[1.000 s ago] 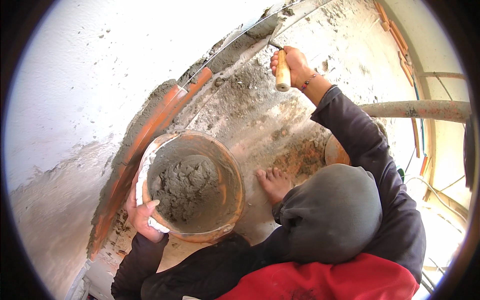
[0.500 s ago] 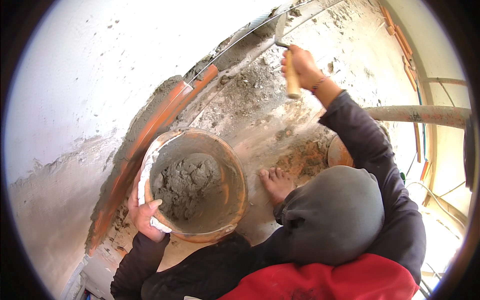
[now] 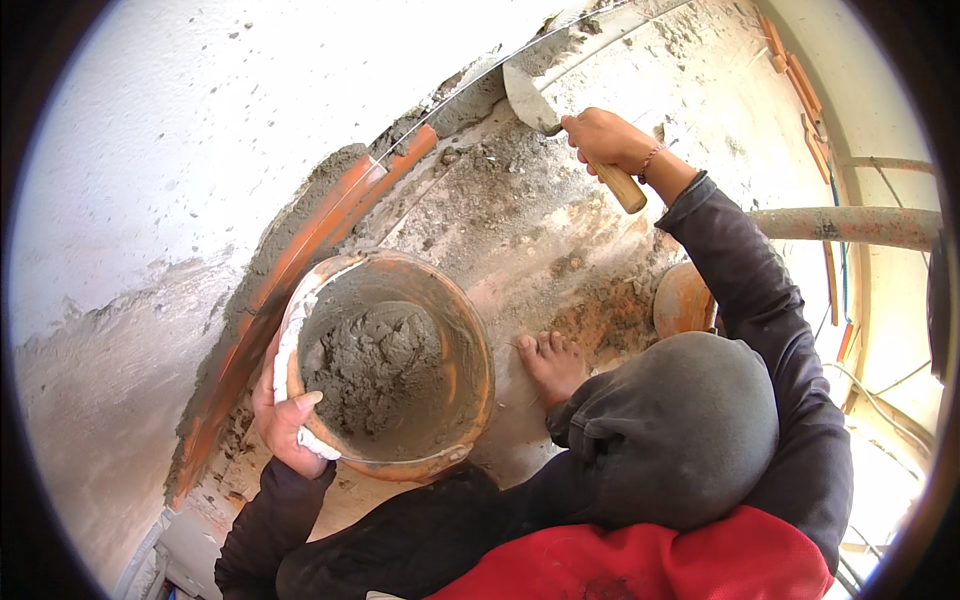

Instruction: The person scoops mortar from a bucket with a trowel and applies it to a wall surface to fill gaps around a conduit.

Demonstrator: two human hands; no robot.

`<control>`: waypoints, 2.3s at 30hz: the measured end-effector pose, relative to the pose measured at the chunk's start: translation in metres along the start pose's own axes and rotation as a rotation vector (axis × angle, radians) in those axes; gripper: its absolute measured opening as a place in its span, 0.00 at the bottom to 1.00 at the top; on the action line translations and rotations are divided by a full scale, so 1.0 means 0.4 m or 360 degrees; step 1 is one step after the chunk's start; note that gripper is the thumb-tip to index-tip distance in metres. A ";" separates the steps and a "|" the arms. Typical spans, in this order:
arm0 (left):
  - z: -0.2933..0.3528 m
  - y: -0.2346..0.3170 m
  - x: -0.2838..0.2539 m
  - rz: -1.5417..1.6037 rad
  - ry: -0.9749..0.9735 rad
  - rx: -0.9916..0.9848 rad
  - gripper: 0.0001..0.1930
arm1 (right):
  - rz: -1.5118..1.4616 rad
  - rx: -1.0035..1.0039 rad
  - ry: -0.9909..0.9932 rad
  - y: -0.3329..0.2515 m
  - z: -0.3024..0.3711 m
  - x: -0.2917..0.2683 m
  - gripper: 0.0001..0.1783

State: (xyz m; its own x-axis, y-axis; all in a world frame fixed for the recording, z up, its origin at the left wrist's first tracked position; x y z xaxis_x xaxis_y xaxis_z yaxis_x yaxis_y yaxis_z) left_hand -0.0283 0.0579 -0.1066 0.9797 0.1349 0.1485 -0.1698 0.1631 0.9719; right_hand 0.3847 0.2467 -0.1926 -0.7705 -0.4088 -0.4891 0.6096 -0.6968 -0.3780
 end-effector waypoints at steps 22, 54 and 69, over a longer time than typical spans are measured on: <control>0.005 0.005 0.002 -0.0087 0.0005 0.0043 0.41 | 0.1516 -0.0382 0.0946 0.008 -0.041 -0.158 0.22; 0.006 -0.003 0.004 -0.0075 -0.0082 0.0116 0.35 | 0.0735 -0.0350 0.0015 0.006 -0.041 0.003 0.25; 0.007 -0.014 -0.027 -0.0190 -0.0069 0.0156 0.32 | 0.0653 -0.0315 0.0030 0.005 -0.036 0.018 0.27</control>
State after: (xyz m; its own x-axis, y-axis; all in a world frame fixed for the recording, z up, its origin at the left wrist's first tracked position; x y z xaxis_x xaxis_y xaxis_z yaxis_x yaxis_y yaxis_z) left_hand -0.0376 0.0529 -0.1130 0.9963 0.0778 0.0367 -0.0429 0.0787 0.9960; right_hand 0.3829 0.2509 -0.2081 -0.4555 -0.6156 -0.6431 0.8890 -0.3525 -0.2922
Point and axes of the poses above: each hand's wrist, its own z-axis away from the middle knuckle, its own x-axis out of the palm, y = z × x, the point moved 4 cm from there along -z, towards the middle knuckle, and after that the axes turned 12 degrees about x, right-handed, at the moved point
